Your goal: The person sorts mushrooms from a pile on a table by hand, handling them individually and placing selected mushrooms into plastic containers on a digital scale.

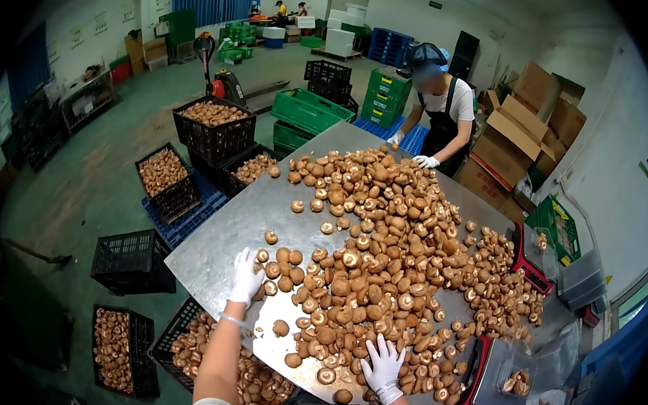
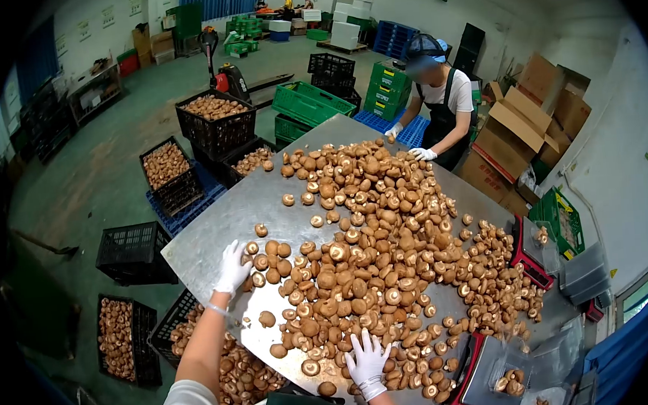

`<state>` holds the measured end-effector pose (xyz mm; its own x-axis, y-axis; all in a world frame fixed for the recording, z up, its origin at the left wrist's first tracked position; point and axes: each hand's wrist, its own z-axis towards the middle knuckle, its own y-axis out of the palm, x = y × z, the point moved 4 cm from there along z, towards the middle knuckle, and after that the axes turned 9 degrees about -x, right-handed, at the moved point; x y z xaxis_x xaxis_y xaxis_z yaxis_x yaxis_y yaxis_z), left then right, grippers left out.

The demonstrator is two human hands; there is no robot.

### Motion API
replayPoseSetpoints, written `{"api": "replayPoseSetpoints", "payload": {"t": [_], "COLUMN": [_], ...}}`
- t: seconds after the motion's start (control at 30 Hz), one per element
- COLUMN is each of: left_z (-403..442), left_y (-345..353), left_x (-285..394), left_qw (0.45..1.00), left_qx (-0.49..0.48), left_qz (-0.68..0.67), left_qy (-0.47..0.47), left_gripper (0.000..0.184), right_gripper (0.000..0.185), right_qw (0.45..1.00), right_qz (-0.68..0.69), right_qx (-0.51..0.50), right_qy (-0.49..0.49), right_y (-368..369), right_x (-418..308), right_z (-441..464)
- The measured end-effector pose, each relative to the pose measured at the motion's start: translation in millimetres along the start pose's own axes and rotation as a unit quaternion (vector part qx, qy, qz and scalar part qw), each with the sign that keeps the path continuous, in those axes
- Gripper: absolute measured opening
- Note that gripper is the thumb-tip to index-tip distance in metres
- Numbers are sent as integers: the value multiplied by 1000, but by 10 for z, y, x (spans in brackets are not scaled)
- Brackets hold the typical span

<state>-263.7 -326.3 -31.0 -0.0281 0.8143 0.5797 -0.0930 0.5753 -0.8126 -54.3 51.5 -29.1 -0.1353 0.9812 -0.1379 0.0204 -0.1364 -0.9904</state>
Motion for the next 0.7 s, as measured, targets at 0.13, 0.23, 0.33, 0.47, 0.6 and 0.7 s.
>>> {"api": "replayPoseSetpoints", "payload": {"t": [0.13,0.23,0.33,0.47,0.6,0.7], "left_z": [362,384,210,30,186,165], "left_y": [285,439,360,161,231,407], "left_x": [127,43,105,170,232,194], "left_qw": [996,995,999,997,994,996], "left_qx": [-59,-52,-45,-45,-73,-93], "left_qz": [36,-24,-21,1,66,-11], "left_qy": [-57,-81,5,69,55,-3], "left_gripper": [63,51,39,45,47,40], "right_gripper": [55,54,54,55,56,56], "right_qw": [1000,1000,1000,1000,1000,1000], "right_qz": [-9,-7,-2,-9,-10,-13], "right_qx": [-6,-5,-6,12,3,-3], "right_qy": [2,5,5,0,-3,0], "right_y": [-3,-1,-14,-1,-30,-48], "right_x": [-2,-6,-10,-8,-25,-22], "right_z": [6,4,25,16,26,36]}}
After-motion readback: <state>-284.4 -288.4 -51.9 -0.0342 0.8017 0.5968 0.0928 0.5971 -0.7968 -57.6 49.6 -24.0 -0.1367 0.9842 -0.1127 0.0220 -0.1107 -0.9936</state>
